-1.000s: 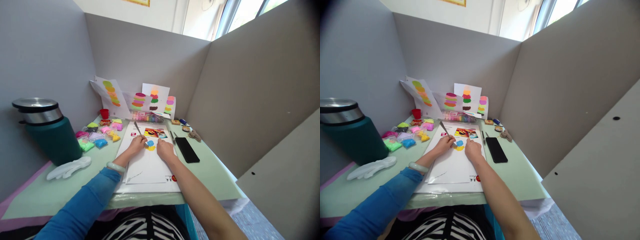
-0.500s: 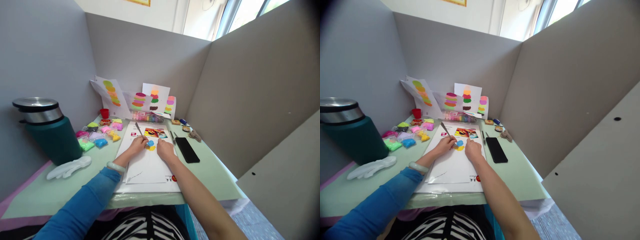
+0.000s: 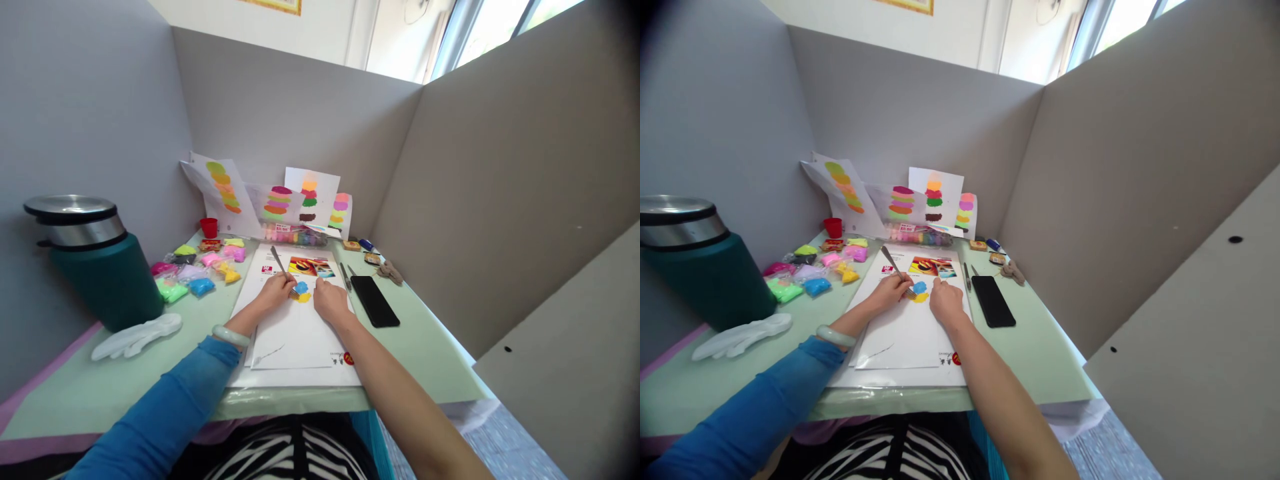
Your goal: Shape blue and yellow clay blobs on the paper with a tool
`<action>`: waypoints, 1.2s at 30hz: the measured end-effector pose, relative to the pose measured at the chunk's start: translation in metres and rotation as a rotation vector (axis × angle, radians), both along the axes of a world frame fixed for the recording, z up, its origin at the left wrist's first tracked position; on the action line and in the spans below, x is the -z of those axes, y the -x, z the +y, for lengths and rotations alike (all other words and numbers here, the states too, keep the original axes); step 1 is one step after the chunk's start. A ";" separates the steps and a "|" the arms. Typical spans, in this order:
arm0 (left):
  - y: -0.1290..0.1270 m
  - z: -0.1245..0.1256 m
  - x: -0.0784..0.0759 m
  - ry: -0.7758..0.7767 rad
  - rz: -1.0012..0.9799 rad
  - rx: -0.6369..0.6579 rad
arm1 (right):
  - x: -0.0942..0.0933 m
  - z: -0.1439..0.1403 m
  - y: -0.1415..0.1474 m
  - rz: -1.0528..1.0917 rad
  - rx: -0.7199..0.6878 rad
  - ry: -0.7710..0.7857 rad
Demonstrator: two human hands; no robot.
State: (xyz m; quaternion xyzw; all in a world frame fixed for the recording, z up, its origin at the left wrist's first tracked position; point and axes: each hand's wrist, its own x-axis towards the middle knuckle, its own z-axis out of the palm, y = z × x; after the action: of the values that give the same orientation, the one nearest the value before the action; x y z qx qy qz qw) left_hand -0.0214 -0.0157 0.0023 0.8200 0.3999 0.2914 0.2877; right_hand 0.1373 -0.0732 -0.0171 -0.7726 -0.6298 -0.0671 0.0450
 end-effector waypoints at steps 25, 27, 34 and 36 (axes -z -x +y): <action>0.002 -0.003 0.002 0.028 -0.036 0.015 | 0.000 -0.003 0.000 -0.010 -0.021 -0.040; 0.002 -0.002 0.003 0.013 -0.028 0.006 | -0.001 -0.003 0.000 -0.006 -0.017 -0.037; 0.004 0.001 0.005 0.020 -0.043 -0.007 | -0.003 -0.004 0.000 0.001 -0.022 -0.018; 0.003 0.001 0.005 0.022 -0.054 -0.005 | -0.003 -0.004 0.000 -0.002 -0.022 -0.024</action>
State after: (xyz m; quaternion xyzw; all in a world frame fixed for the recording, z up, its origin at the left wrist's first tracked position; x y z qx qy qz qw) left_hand -0.0244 -0.0146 -0.0029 0.8075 0.3973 0.3097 0.3069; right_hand 0.1372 -0.0770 -0.0140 -0.7649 -0.6375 -0.0750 0.0543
